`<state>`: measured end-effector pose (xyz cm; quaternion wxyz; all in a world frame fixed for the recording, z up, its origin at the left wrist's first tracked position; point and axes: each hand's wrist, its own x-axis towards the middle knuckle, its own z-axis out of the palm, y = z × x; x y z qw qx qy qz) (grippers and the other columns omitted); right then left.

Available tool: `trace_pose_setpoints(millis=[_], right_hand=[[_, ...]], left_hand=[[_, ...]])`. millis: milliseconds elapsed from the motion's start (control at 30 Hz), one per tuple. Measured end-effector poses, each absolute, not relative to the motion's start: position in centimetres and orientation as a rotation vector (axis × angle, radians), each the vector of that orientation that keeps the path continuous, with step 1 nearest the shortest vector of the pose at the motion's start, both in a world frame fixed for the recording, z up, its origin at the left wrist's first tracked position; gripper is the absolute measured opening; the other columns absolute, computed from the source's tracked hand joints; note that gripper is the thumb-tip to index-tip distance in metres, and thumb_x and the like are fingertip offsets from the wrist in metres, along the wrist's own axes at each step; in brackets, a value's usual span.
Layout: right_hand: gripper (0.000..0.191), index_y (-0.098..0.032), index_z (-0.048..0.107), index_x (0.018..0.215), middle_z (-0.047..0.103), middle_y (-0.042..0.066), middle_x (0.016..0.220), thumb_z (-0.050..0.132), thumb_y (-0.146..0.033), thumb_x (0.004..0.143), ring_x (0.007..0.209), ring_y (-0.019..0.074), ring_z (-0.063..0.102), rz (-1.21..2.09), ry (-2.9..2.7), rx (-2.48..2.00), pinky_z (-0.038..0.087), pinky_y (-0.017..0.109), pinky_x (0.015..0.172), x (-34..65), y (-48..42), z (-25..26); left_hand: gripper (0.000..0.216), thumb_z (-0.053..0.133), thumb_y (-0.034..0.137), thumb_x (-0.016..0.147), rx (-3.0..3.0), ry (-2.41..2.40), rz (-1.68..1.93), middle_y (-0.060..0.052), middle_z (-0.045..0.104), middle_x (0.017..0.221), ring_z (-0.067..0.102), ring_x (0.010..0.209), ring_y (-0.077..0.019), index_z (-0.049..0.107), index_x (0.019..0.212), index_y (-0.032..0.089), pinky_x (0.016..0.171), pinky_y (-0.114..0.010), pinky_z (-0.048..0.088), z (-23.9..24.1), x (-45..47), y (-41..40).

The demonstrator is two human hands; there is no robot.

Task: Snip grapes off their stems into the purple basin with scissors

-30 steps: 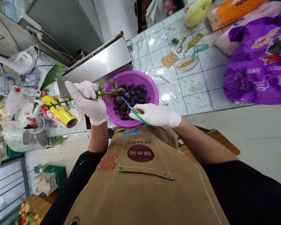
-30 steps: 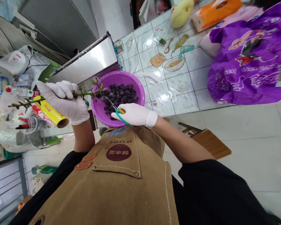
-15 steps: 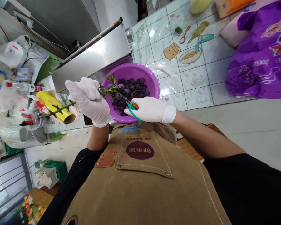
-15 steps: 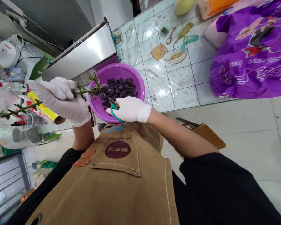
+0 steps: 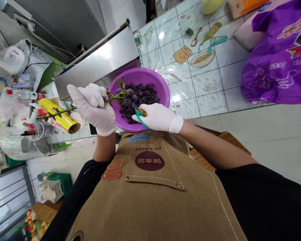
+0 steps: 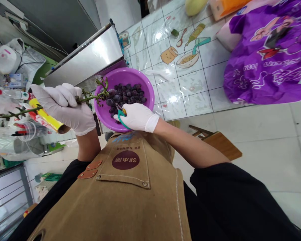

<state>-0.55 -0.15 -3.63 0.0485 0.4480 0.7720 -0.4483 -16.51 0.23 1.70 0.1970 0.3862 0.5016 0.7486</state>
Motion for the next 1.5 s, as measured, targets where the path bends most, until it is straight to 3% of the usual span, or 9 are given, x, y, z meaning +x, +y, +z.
trace_pose_setpoints(millis=[133, 333, 567, 800, 1033, 1233, 1333, 1400, 1500], right_hand=[[0.051, -0.016, 0.073, 0.116, 0.080, 0.018, 0.103, 0.058, -0.064, 0.107, 0.097, 0.0338, 0.075, -1.334, 2.391, 1.397, 0.044, 0.037, 0.077, -0.9, -0.4, -4.4], [0.040, -0.015, 0.074, 0.117, 0.081, 0.016, 0.103, 0.062, -0.052, 0.108, 0.097, 0.0310, 0.075, -1.346, 2.458, 1.379, 0.045, 0.035, 0.079, -1.4, -0.9, -6.1], [0.037, -0.014, 0.071, 0.114, 0.079, 0.016, 0.101, 0.059, -0.049, 0.109, 0.090, 0.0285, 0.072, -1.381, 2.415, 1.442, 0.040, 0.035, 0.075, -1.6, -1.7, -7.6], [0.038, -0.019, 0.062, 0.111, 0.073, 0.007, 0.099, 0.060, -0.056, 0.105, 0.081, 0.0209, 0.060, -1.910, 2.163, 1.410, 0.040, 0.034, 0.076, 1.7, -2.1, -6.3], [0.053, -0.018, 0.063, 0.109, 0.050, -0.005, 0.070, 0.062, -0.071, 0.101, 0.063, 0.0131, 0.043, -2.602, 1.992, 0.887, 0.037, 0.030, 0.062, 2.8, -1.6, -6.9], [0.055, -0.015, 0.066, 0.116, 0.058, -0.002, 0.073, 0.053, -0.068, 0.110, 0.062, 0.0116, 0.051, -2.770, 1.930, 0.603, 0.043, 0.027, 0.059, 3.5, -1.1, -7.1], [0.056, -0.014, 0.068, 0.114, 0.059, -0.002, 0.071, 0.056, -0.068, 0.108, 0.060, 0.0113, 0.053, -2.800, 1.944, 0.534, 0.046, 0.027, 0.059, 4.1, -0.9, -6.5], [0.054, -0.015, 0.067, 0.108, 0.059, -0.002, 0.067, 0.063, -0.068, 0.105, 0.057, 0.0111, 0.053, -2.854, 1.907, 0.695, 0.046, 0.027, 0.057, 4.0, -0.9, -6.2], [0.047, -0.019, 0.063, 0.103, 0.063, -0.003, 0.072, 0.084, -0.060, 0.092, 0.059, 0.0113, 0.058, -3.025, 1.871, 1.365, 0.048, 0.026, 0.056, 2.7, -0.9, -6.3]], left_hand=[[0.072, 0.049, 0.062, 0.112, 1.027, 1.164, 2.160, 0.005, 0.004, 0.059, 0.016, 0.047, -0.0117, 0.011, 0.067, 0.021, 0.051, -0.031, 0.027, 1.9, -16.6, 0.0], [0.078, 0.044, 0.080, 0.104, 1.065, 1.262, 2.076, 0.006, 0.002, 0.057, 0.015, 0.046, -0.0106, 0.007, 0.068, 0.022, 0.049, -0.031, 0.028, 1.7, -17.6, -0.2], [0.075, 0.042, 0.075, 0.108, 1.156, 1.370, 1.973, 0.006, 0.002, 0.057, 0.014, 0.046, -0.0120, 0.007, 0.069, 0.022, 0.049, -0.035, 0.025, 0.1, -20.0, -0.2], [0.079, 0.042, 0.075, 0.109, 0.969, 1.116, 2.120, 0.006, -0.002, 0.056, 0.005, 0.049, -0.0125, 0.004, 0.065, 0.022, 0.050, -0.035, 0.017, 1.0, -21.8, 0.0], [0.079, 0.020, 0.089, 0.102, 0.931, 1.274, 2.144, 0.005, -0.005, 0.056, 0.008, 0.052, -0.0147, 0.003, 0.064, 0.022, 0.052, -0.032, 0.020, 0.8, -24.5, 0.1], [0.080, 0.018, 0.088, 0.103, 0.877, 1.075, 2.272, 0.005, -0.011, 0.056, 0.003, 0.050, -0.0131, -0.001, 0.064, 0.021, 0.050, -0.032, 0.015, 0.3, -25.3, 0.5], [0.078, 0.012, 0.088, 0.102, 0.996, 1.153, 2.186, 0.005, -0.010, 0.057, 0.007, 0.048, -0.0110, -0.001, 0.066, 0.020, 0.051, -0.032, 0.016, 0.5, -25.5, 0.3], [0.076, 0.009, 0.083, 0.106, 1.027, 1.139, 2.154, 0.005, -0.008, 0.055, 0.009, 0.047, -0.0096, -0.001, 0.065, 0.020, 0.052, -0.032, 0.016, 0.6, -25.7, 0.0], [0.072, 0.004, 0.073, 0.112, 0.972, 1.102, 2.168, 0.005, -0.006, 0.051, 0.012, 0.046, -0.0086, -0.003, 0.064, 0.020, 0.052, -0.034, 0.015, 0.8, -25.7, -0.2]])
